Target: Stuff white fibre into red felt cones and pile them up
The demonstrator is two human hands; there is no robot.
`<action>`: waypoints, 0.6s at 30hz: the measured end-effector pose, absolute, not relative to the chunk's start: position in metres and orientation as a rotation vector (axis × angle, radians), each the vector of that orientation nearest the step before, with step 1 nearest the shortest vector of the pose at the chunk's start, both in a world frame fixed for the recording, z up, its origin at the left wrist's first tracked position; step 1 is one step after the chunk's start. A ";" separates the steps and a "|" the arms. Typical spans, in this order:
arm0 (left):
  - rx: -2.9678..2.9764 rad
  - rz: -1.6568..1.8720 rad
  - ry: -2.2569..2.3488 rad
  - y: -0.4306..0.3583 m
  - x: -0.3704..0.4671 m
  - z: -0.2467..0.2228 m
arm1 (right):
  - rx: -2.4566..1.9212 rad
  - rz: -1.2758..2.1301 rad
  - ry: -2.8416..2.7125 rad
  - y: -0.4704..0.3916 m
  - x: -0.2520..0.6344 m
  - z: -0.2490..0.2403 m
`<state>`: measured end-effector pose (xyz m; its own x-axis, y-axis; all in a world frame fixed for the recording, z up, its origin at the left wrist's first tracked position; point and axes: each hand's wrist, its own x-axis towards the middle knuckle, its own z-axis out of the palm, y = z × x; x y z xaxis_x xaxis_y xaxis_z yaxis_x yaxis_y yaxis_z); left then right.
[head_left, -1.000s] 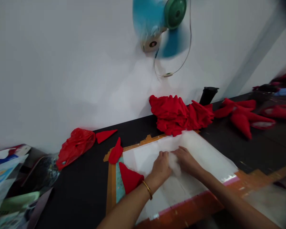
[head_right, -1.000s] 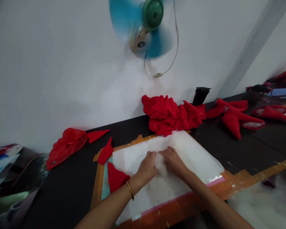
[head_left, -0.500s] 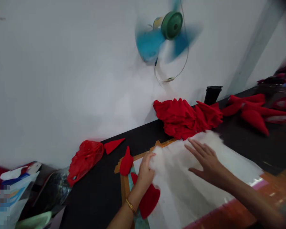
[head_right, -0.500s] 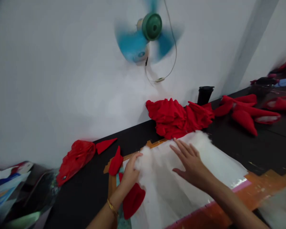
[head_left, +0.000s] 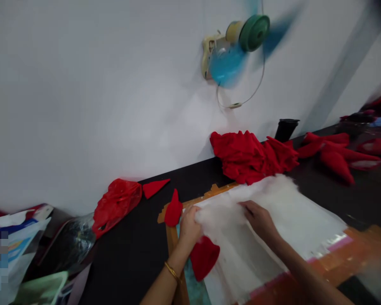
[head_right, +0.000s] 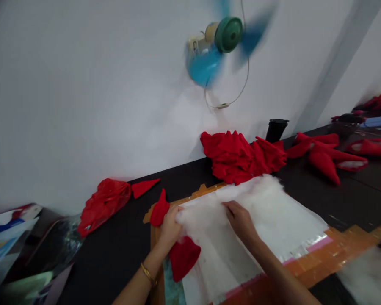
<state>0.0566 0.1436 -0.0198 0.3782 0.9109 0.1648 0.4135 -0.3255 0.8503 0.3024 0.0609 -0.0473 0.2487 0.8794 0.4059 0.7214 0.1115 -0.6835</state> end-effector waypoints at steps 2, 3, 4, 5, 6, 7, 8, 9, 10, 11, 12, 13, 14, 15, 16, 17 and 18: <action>1.870 0.857 1.150 0.146 0.054 -0.021 | -1.669 0.250 -1.551 0.062 0.306 -0.050; 1.851 0.855 1.142 0.146 0.056 -0.022 | -1.680 0.271 -1.580 0.062 0.306 -0.050; 1.828 0.856 1.133 0.146 0.060 -0.023 | -1.691 0.280 -1.608 0.062 0.304 -0.050; 1.800 0.860 1.128 0.145 0.065 -0.023 | -1.702 0.265 -1.627 0.062 0.303 -0.050; 1.767 0.866 1.130 0.144 0.071 -0.024 | -1.717 0.218 -1.636 0.062 0.303 -0.050; 1.729 0.872 1.134 0.143 0.076 -0.024 | -1.737 0.144 -1.646 0.063 0.306 -0.049; 1.687 0.880 1.141 0.143 0.080 -0.023 | -1.767 0.045 -1.654 0.064 0.312 -0.048; 1.642 0.888 1.146 0.143 0.083 -0.023 | -1.810 -0.063 -1.661 0.065 0.320 -0.046; 1.600 0.897 1.149 0.143 0.084 -0.021 | -1.861 -0.169 -1.663 0.066 0.329 -0.042; 1.552 0.908 1.150 0.144 0.085 -0.020 | -1.904 -0.262 -1.662 0.067 0.339 -0.038; 1.495 0.918 1.148 0.145 0.085 -0.018 | -1.919 -0.332 -1.661 0.067 0.346 -0.033; 1.434 0.922 1.143 0.145 0.085 -0.016 | -1.894 -0.375 -1.658 0.067 0.350 -0.028; 1.371 0.922 1.134 0.145 0.085 -0.014 | -1.831 -0.387 -1.657 0.066 0.349 -0.023; 1.312 0.919 1.116 0.145 0.085 -0.011 | -1.739 -0.362 -1.670 0.065 0.343 -0.018; 1.259 0.916 1.087 0.143 0.086 -0.009 | -1.634 -0.306 -1.691 0.063 0.332 -0.013; 1.218 0.909 1.050 0.141 0.088 -0.007 | -1.539 -0.218 -1.722 0.062 0.317 -0.010; 1.189 0.900 1.011 0.138 0.090 -0.006 | -1.461 -0.106 -1.763 0.060 0.301 -0.009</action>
